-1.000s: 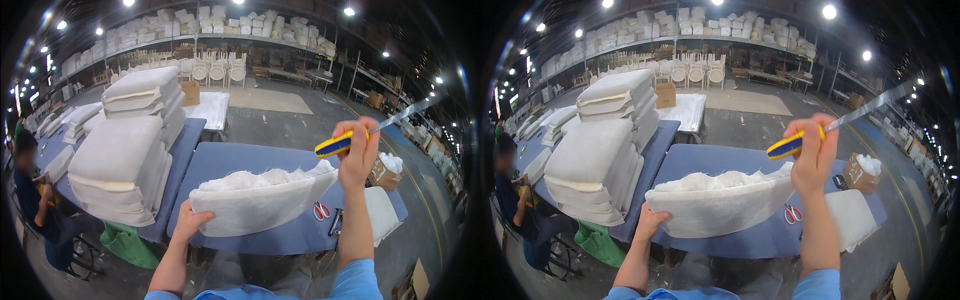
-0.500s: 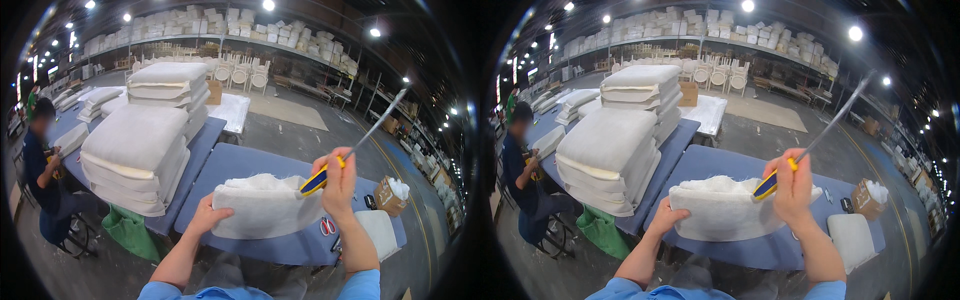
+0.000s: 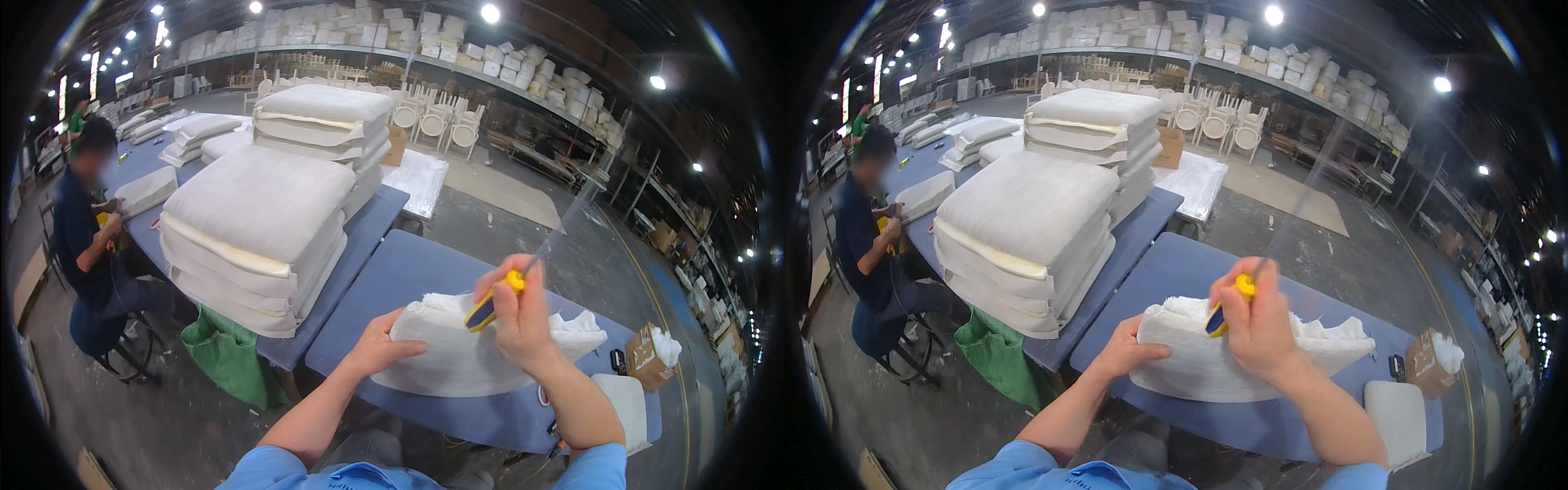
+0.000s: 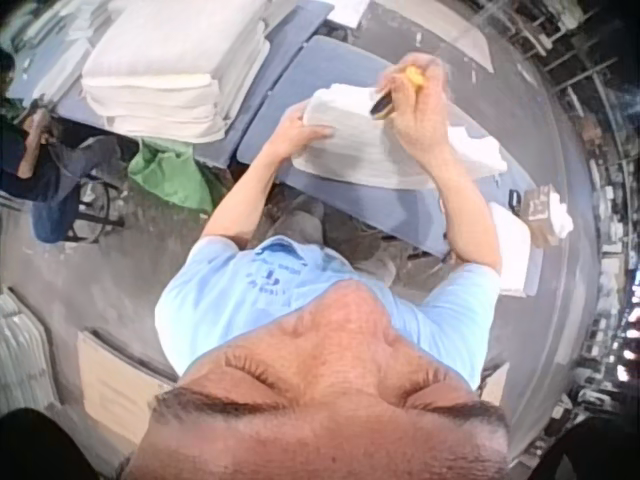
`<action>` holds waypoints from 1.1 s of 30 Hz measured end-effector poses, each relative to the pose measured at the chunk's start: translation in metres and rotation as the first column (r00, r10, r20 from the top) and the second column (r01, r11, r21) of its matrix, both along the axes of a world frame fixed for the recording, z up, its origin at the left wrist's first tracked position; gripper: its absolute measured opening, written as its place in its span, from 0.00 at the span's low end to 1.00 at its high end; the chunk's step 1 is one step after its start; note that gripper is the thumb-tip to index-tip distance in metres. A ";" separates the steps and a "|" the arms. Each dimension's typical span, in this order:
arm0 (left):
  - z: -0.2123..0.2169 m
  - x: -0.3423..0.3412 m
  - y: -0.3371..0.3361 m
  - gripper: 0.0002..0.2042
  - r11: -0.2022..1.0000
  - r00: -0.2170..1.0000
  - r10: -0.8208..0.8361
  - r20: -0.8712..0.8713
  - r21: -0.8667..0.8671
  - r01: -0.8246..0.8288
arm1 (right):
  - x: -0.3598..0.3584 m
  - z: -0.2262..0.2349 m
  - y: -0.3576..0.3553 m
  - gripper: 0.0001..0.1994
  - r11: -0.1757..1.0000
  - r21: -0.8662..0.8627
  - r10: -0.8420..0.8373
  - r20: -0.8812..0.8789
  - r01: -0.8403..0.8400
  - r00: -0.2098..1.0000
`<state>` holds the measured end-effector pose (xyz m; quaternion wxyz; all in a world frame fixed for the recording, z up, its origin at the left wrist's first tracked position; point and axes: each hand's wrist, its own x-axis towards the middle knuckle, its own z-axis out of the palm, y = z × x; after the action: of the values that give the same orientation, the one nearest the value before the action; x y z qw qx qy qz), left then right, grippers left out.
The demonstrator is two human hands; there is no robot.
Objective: The person trims excess fabric from a cushion cover using a utility knife and scissors. They repeatedly cut along the edges, remove loose threads, and adjust the fabric to ensure a clean finish.
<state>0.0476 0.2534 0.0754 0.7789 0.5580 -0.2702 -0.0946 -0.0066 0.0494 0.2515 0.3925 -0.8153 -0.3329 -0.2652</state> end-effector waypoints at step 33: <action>0.003 0.006 -0.002 0.28 0.996 0.999 0.038 -0.034 -0.079 -0.040 | 0.009 0.036 0.029 0.06 0.851 0.480 0.237 0.011 -0.213 0.971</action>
<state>0.0538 0.2515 0.0780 0.8065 0.5301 -0.2503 -0.0775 0.0028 0.0787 0.2873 0.6177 -0.6548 -0.3406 -0.2715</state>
